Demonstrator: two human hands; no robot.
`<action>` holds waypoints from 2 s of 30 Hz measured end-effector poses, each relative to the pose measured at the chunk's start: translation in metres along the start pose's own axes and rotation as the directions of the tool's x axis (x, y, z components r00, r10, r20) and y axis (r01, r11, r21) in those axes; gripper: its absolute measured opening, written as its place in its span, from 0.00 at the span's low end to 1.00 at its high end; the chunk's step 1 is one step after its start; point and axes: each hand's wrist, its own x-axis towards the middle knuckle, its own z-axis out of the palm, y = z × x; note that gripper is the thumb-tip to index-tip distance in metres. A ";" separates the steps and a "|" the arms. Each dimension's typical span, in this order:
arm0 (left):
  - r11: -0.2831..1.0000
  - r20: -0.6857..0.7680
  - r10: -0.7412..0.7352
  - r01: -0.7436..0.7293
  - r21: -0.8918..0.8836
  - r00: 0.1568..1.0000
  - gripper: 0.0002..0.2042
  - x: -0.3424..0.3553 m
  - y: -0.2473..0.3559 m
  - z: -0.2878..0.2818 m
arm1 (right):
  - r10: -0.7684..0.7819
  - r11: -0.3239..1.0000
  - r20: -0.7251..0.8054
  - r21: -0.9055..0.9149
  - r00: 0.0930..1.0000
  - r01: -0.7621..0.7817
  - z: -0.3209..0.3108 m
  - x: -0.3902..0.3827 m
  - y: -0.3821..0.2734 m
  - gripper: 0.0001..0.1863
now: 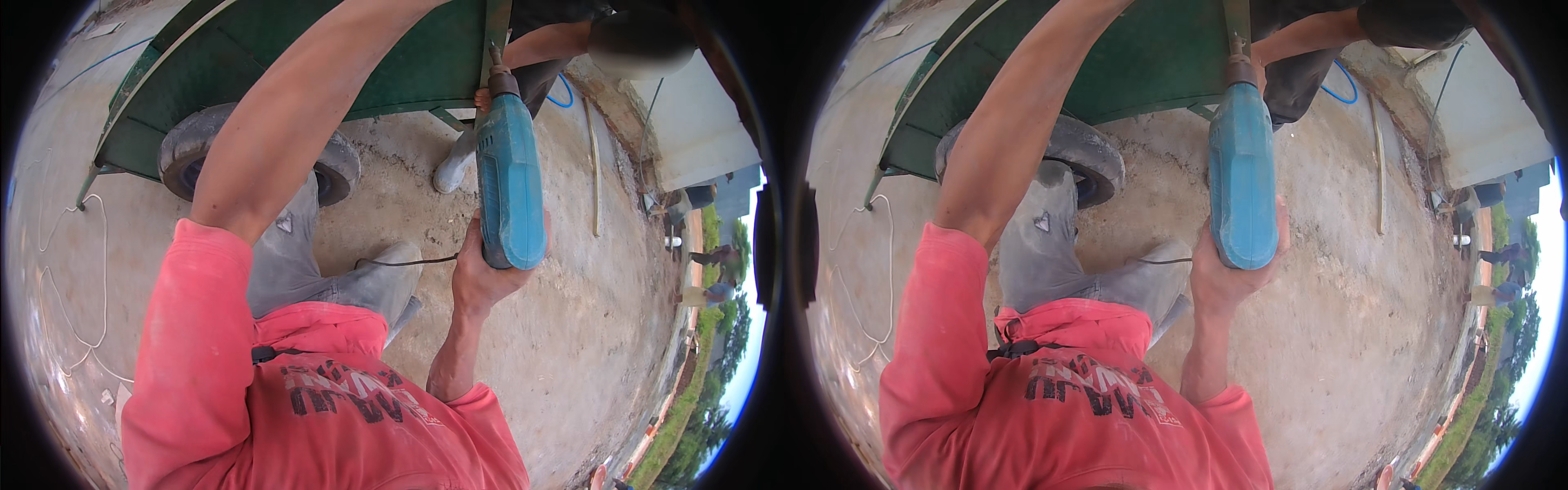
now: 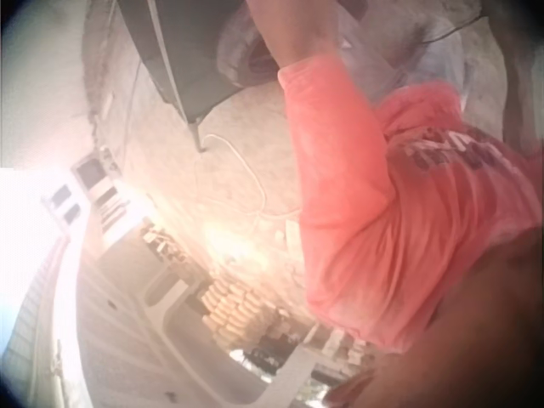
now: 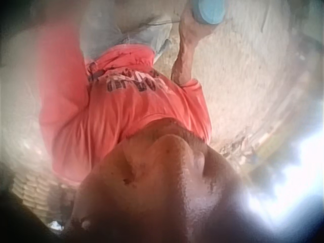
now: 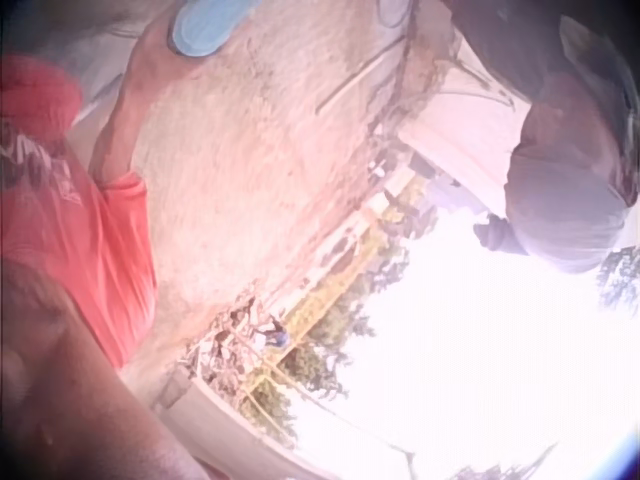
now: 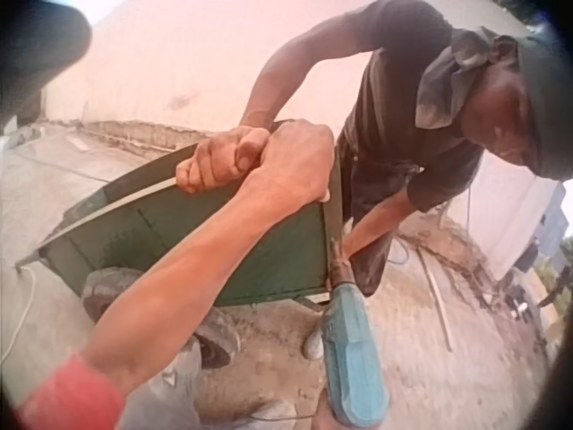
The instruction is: The person drills holes and fastens components of a green wheelbarrow using a power drill and small metal parts.
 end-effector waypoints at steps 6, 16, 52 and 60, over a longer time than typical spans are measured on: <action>1.000 0.002 0.010 -0.010 -0.009 1.000 0.18 -0.004 -0.001 -0.002 | 0.072 0.997 0.021 0.037 0.997 -0.073 -0.004 0.002 -0.010 0.43; 1.000 -0.022 -0.003 0.002 -0.023 1.000 0.18 -0.002 -0.002 0.002 | 0.115 0.990 0.016 0.079 0.993 -0.116 -0.005 0.004 -0.005 0.43; 1.000 -0.065 -0.002 0.001 -0.006 0.998 0.20 0.000 -0.008 0.005 | 0.039 0.998 0.031 -0.057 0.999 -0.038 -0.007 0.000 -0.006 0.42; 0.999 -0.083 0.015 -0.019 -0.048 0.996 0.18 -0.005 -0.009 0.007 | 0.077 0.997 0.019 -0.018 0.997 -0.077 -0.004 0.001 -0.011 0.41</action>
